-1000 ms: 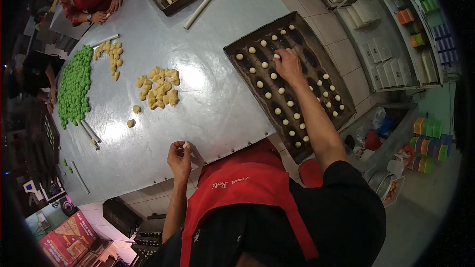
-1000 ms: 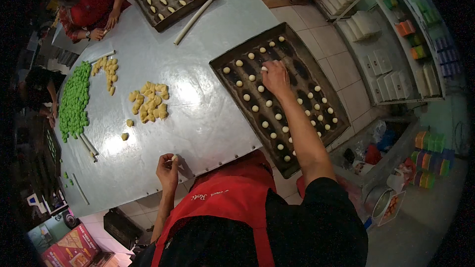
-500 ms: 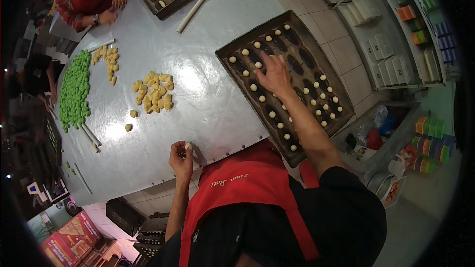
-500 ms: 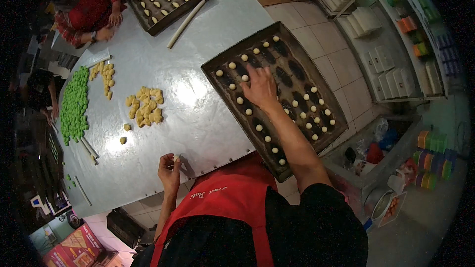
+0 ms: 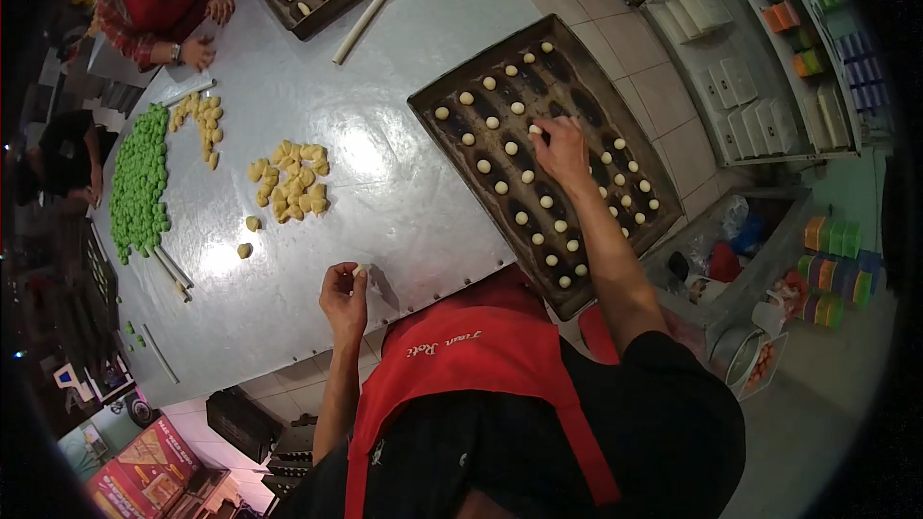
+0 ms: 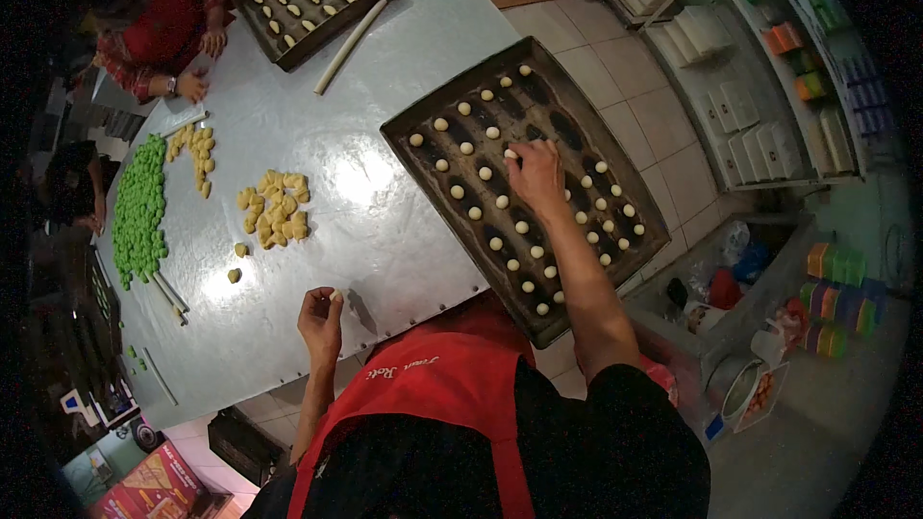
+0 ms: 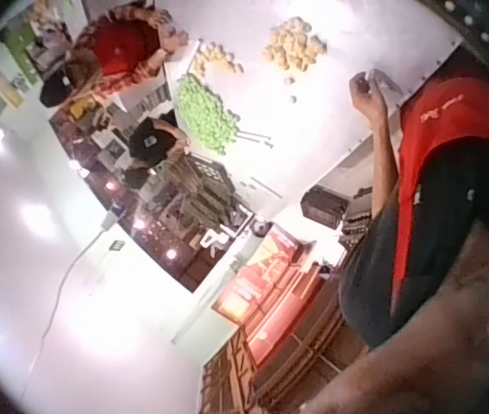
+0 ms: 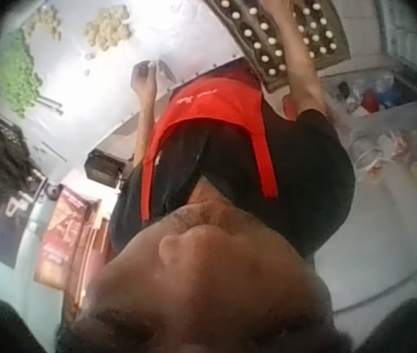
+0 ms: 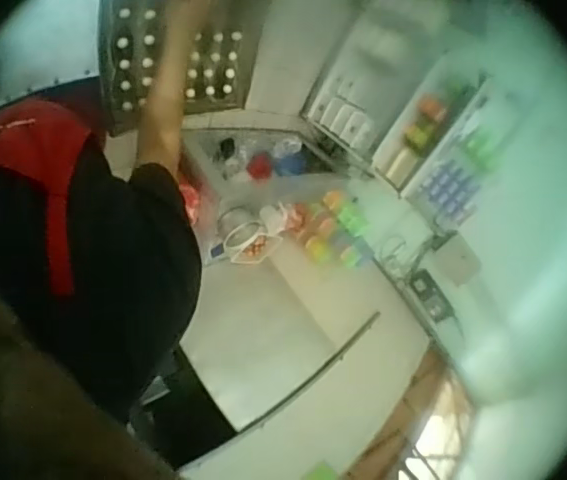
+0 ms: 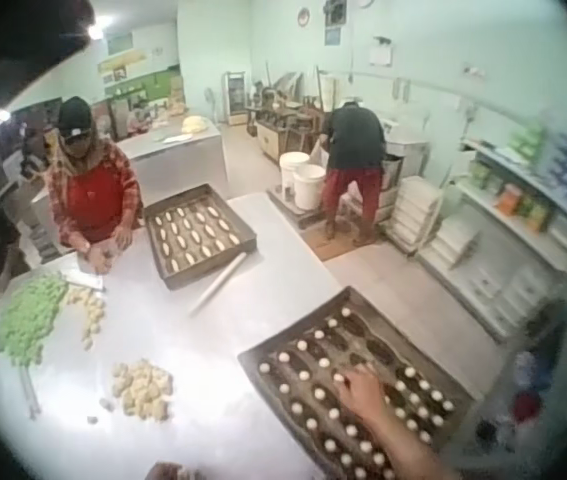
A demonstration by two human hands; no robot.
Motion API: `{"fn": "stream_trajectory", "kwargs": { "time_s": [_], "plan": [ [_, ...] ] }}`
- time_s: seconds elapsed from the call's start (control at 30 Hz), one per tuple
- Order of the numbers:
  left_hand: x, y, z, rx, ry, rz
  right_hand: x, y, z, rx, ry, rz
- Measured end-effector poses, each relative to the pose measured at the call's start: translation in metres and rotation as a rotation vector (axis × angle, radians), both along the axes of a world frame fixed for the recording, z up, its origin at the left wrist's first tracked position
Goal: The person rolls small pieces of dough into balls on a metal countertop and places them into a baking tray. They repeat this process continuously, filling the tray with evenly spaced dough balls. The person also moves a filled tray to a rack and retrieves an empty one to continue the task.
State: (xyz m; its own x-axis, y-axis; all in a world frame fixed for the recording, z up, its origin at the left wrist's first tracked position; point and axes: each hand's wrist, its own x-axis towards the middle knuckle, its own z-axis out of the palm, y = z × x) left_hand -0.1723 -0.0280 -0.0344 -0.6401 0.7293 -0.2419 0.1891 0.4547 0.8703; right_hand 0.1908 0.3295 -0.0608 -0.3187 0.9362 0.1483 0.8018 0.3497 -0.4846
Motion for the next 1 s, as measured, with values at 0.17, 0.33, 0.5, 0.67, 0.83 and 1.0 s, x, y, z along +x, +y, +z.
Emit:
{"fn": "stream_trajectory", "kwargs": {
  "time_s": [0.17, 0.33, 0.5, 0.67, 0.83, 1.0],
  "plan": [
    [0.000, -0.004, -0.004, 0.012, -0.015, 0.021, 0.020, -0.007, 0.053, -0.078, -0.021, -0.127],
    [0.007, 0.007, 0.009, 0.007, -0.091, 0.006, 0.029, -0.041, 0.031, -0.100, -0.081, 0.034],
    [0.016, 0.033, 0.015, 0.106, -0.150, -0.036, 0.032, -0.044, 0.008, -0.011, 0.028, -0.006],
    [0.028, 0.093, 0.015, 0.113, -0.040, -0.221, 0.030, -0.046, 0.045, -0.034, 0.030, -0.077],
    [0.105, 0.207, 0.045, 0.346, 0.004, -0.527, 0.076, -0.063, 0.090, -0.023, 0.128, -0.290],
    [0.189, 0.304, 0.026, 0.347, 0.254, -0.878, 0.118, -0.103, 0.100, -0.050, 0.189, -0.363]
  ]
}}
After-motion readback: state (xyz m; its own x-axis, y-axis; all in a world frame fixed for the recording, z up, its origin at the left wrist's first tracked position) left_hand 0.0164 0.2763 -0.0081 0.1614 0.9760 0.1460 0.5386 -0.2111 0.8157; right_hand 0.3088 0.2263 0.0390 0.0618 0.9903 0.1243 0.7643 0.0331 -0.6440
